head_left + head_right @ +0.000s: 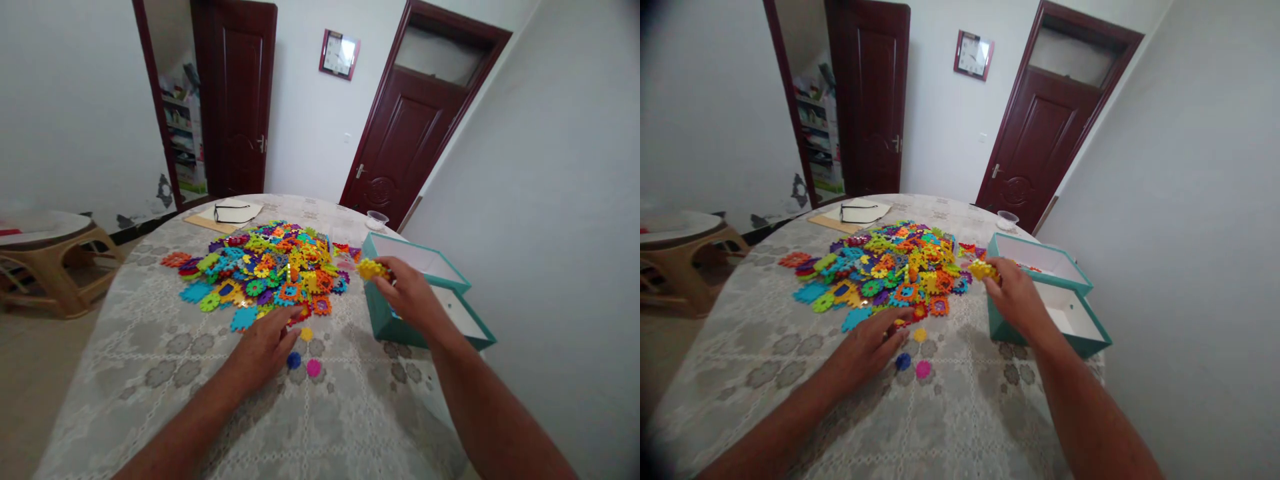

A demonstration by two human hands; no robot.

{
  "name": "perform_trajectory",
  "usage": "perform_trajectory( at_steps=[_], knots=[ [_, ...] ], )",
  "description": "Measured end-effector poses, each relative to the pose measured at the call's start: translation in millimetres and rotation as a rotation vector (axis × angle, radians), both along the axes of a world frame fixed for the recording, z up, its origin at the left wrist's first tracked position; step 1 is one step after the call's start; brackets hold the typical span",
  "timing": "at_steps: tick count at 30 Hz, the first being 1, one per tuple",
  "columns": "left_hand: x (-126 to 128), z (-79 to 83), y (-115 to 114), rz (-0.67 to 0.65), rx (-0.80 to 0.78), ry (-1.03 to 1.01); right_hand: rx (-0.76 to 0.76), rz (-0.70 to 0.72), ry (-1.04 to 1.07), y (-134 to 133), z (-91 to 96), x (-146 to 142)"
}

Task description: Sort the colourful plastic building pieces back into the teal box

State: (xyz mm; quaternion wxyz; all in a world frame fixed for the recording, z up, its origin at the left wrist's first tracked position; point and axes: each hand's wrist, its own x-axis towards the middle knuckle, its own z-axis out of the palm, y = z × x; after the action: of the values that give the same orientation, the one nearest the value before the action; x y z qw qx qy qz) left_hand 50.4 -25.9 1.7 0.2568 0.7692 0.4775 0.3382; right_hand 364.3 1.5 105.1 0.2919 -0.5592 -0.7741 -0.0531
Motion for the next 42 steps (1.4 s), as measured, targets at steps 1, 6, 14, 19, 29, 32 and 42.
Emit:
perform_trajectory(
  at_steps=[1, 6, 14, 19, 29, 32, 42],
  knots=[
    [-1, 2.3, 0, 0.013, 0.009, -0.01, 0.039, -0.076, -0.05, 14, 7.2, 14],
    [-7, 6.2, 2, 0.08, 0.012, -0.009, -0.023, -0.422, -0.273, 82, 19.6, 68],
    [-16, 12.1, 5, 0.152, -0.077, 0.019, 0.032, -0.445, -0.278, 86, 10.2, 58],
    [-16, 6.4, 0, -0.109, 0.055, 0.096, -0.162, 0.05, -0.183, 45, -30.3, -12],
    [24, -14.6, -17, -0.478, 0.275, 0.534, -0.338, 0.01, -0.163, 29, -124.5, -81],
    [20, -18.3, -9, -0.378, 0.287, 0.596, -0.348, 0.057, -0.118, 29, -129.5, -79],
    [-22, -10.1, 6, -0.084, 0.248, 0.686, -0.269, 0.258, 0.09, 10, -114.1, -72]
  ],
)
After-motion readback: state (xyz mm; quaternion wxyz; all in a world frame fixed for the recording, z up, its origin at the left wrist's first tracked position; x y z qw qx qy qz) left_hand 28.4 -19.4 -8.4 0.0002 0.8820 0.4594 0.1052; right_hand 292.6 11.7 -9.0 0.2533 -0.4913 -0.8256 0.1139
